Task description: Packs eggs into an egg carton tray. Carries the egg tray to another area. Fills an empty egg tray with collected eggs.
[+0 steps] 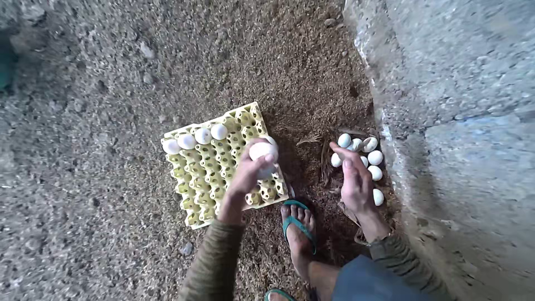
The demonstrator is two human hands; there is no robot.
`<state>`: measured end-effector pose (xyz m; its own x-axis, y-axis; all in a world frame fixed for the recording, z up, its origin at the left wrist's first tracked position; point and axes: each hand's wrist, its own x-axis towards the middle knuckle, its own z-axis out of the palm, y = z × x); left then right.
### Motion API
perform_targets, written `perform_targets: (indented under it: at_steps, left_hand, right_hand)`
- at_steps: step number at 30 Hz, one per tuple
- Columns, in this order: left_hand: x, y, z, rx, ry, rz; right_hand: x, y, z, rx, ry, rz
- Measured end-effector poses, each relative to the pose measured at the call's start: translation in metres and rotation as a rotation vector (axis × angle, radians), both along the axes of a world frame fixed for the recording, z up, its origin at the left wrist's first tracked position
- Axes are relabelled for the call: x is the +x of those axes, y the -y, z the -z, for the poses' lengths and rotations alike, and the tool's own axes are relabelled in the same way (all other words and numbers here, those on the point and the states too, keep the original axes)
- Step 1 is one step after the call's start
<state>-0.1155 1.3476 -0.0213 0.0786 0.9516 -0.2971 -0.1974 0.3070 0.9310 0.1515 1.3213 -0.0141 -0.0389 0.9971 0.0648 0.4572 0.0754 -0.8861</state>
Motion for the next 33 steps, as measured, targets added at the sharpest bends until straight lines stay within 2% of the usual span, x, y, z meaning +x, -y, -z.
perform_targets:
  at_steps: [2, 4, 6, 8, 12, 15, 21, 26, 30, 33]
  left_hand:
    - [-0.032, -0.032, -0.014, 0.109, -0.545, 0.023]
    - [-0.060, -0.061, -0.020, 0.190, -0.968, 0.065]
    - [-0.074, -0.081, -0.021, 0.156, -1.265, 0.163]
    - [-0.076, -0.092, -0.018, 0.069, -1.398, 0.254]
    - [-0.080, -0.104, -0.010, 0.012, -1.487, 0.331]
    - [-0.080, -0.103, -0.010, 0.027, -1.526, 0.384]
    - [-0.066, -0.104, -0.012, 0.036, -1.605, 0.464]
    - [-0.066, -0.118, -0.015, -0.016, -1.691, 0.637]
    - [-0.076, -0.125, -0.014, -0.049, -1.631, 0.667]
    - [-0.090, -0.129, -0.029, 0.028, -1.498, 0.676]
  right_hand:
    - [0.014, -0.002, 0.008, -0.010, 0.036, 0.053]
    - [0.034, -0.004, 0.015, -0.062, 0.164, 0.134]
    - [0.063, -0.005, 0.026, -0.184, 0.319, 0.242]
    - [0.093, -0.004, 0.044, -0.362, 0.447, 0.328]
    - [0.124, -0.006, 0.094, -0.571, 0.555, 0.279]
    - [0.107, -0.012, 0.115, -0.672, 0.579, 0.205]
    - [0.075, -0.031, 0.112, -0.808, 0.665, 0.234]
    - [0.049, -0.029, 0.121, -0.802, 0.651, 0.278]
    - [0.051, -0.026, 0.132, -0.762, 0.681, 0.288]
    - [0.055, -0.030, 0.132, -0.777, 0.666, 0.274]
